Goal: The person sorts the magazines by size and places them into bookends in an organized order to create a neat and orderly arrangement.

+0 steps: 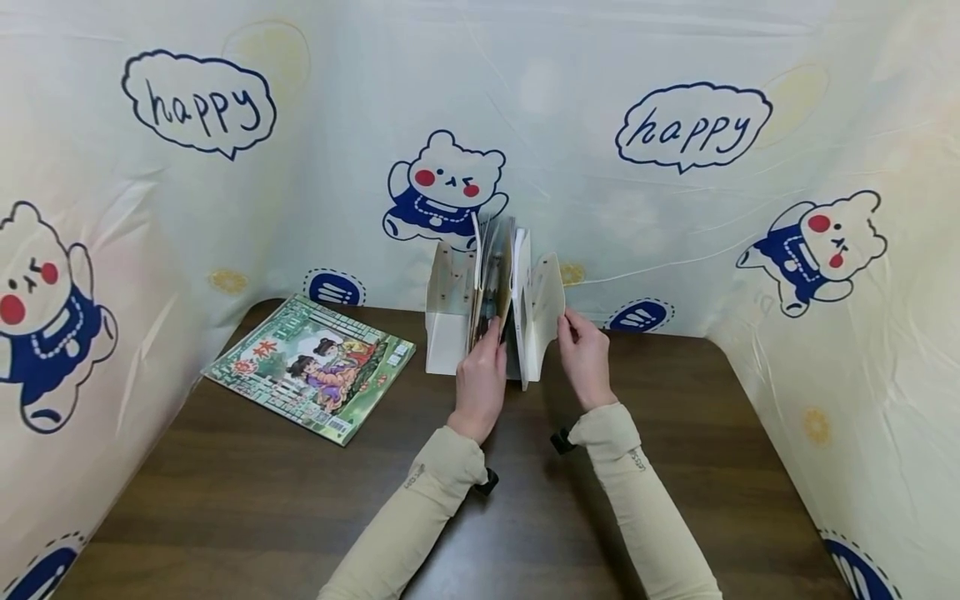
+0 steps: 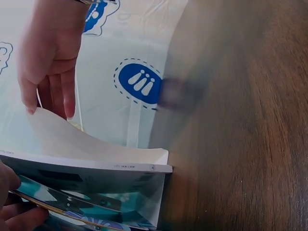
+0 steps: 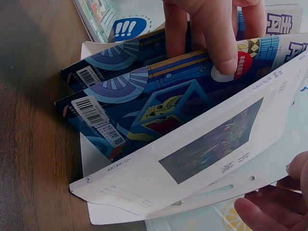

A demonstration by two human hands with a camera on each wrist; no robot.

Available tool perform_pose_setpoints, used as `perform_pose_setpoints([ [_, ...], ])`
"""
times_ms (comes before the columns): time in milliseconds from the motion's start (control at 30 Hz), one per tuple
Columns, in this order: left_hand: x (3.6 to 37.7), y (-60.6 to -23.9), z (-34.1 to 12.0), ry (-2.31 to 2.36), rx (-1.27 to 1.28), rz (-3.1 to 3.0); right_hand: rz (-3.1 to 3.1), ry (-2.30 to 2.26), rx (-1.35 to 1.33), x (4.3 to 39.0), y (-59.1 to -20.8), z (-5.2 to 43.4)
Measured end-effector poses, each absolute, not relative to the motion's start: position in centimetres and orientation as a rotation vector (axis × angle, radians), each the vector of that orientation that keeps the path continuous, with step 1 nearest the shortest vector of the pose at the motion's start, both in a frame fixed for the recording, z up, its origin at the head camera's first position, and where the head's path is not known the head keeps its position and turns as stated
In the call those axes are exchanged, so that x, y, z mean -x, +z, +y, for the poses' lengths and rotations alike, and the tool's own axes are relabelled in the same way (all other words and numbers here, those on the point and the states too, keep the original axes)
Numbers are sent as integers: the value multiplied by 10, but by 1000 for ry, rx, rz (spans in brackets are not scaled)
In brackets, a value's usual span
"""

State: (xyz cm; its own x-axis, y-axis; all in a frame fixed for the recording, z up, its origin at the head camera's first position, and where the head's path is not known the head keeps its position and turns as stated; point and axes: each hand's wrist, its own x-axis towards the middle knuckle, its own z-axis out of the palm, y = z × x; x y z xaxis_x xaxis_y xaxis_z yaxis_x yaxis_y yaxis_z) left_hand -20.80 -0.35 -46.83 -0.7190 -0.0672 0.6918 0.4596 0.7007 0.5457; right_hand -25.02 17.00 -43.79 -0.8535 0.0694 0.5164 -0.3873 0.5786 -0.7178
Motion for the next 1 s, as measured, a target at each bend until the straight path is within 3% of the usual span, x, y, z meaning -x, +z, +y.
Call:
perform_pose_setpoints([
  [567, 198, -468, -18, -801, 262, -2489, -2316, 1241, -240, 249, -439, 173],
  [1000, 199, -479, -22, -791, 260, -2361, -2296, 1248, -263, 250, -440, 172],
])
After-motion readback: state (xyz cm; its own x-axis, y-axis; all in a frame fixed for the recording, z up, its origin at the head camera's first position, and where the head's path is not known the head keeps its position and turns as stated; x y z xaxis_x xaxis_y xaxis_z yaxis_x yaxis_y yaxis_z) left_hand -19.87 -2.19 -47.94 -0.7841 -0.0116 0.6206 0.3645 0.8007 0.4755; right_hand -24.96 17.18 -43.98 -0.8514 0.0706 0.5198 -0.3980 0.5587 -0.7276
